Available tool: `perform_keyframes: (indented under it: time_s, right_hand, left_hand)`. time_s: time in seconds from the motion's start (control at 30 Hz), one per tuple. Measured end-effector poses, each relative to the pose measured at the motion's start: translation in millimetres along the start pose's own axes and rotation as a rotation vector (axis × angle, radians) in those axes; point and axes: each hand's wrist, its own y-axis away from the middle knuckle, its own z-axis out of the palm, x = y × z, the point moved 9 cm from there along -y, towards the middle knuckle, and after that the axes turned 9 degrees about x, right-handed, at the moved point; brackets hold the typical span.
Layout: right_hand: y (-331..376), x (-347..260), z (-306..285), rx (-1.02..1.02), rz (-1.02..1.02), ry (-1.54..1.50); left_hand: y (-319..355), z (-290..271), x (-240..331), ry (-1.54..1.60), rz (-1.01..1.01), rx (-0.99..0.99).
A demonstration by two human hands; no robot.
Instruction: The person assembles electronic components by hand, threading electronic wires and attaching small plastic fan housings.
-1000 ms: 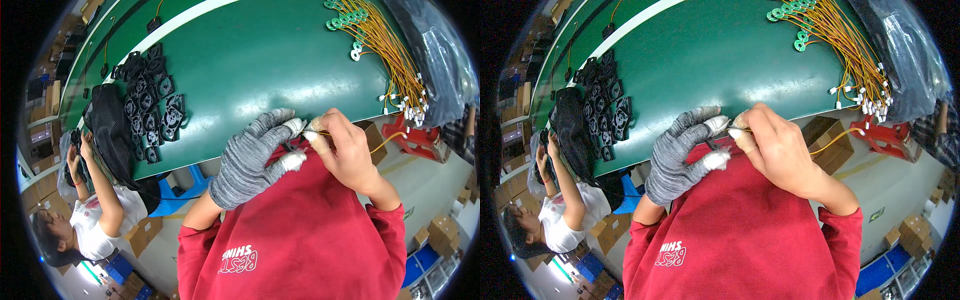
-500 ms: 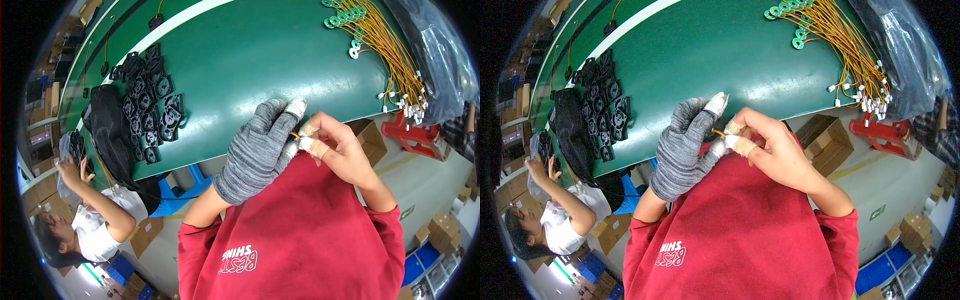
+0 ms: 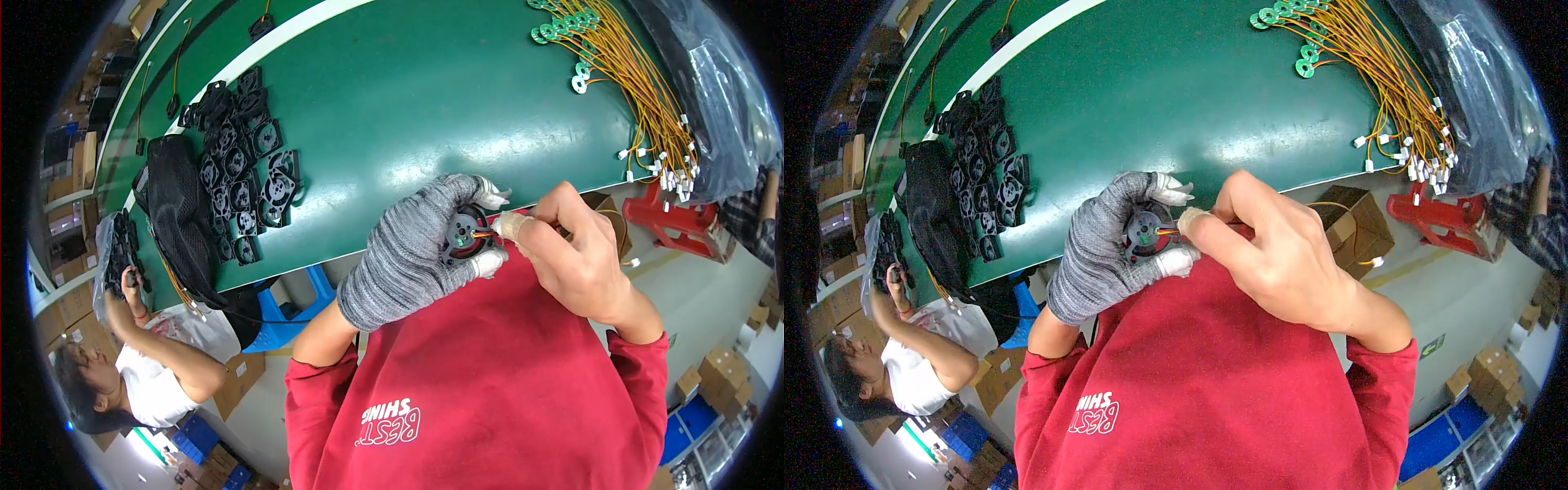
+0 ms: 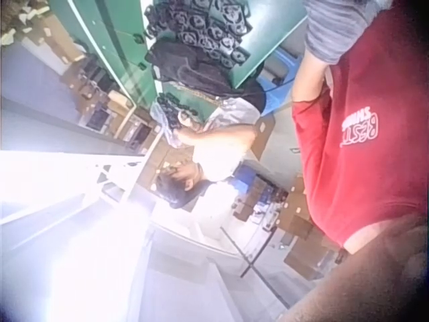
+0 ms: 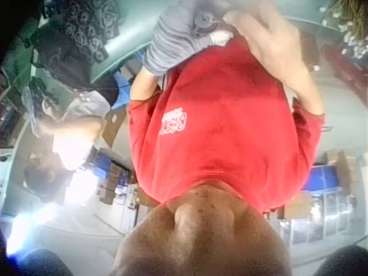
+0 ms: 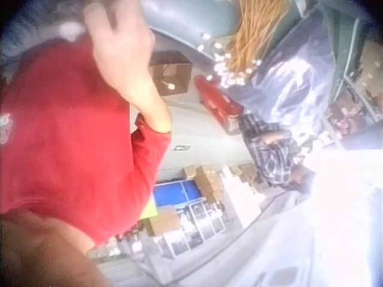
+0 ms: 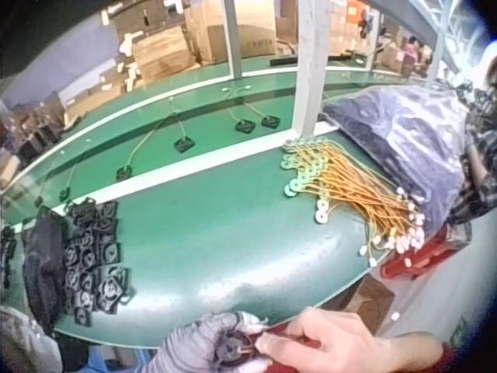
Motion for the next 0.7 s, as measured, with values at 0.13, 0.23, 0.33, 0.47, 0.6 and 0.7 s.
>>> perform_keyframes:
  time_s: [0.13,0.23,0.33,0.47,0.6,0.7]
  right_hand:
    - [2,-10,-3,0.050,-0.136,0.075]
    - [5,-14,-4,0.090,-0.196,0.088]
    - [5,-15,-3,0.093,-0.189,0.035]
    - [16,-21,1,0.205,-0.232,0.036]
    - [16,-7,3,0.170,-0.015,-0.069]
    - [10,11,7,0.116,0.153,-0.440]
  left_hand:
    - [0,0,5,0.111,0.012,-0.038]
    - [1,0,5,0.156,0.012,-0.037]
    - [3,0,6,0.232,0.016,-0.035]
    - [4,2,5,0.331,0.026,-0.005]
    - [8,5,-4,0.444,-0.082,0.106]
    - [10,9,-8,0.557,-0.041,0.071]
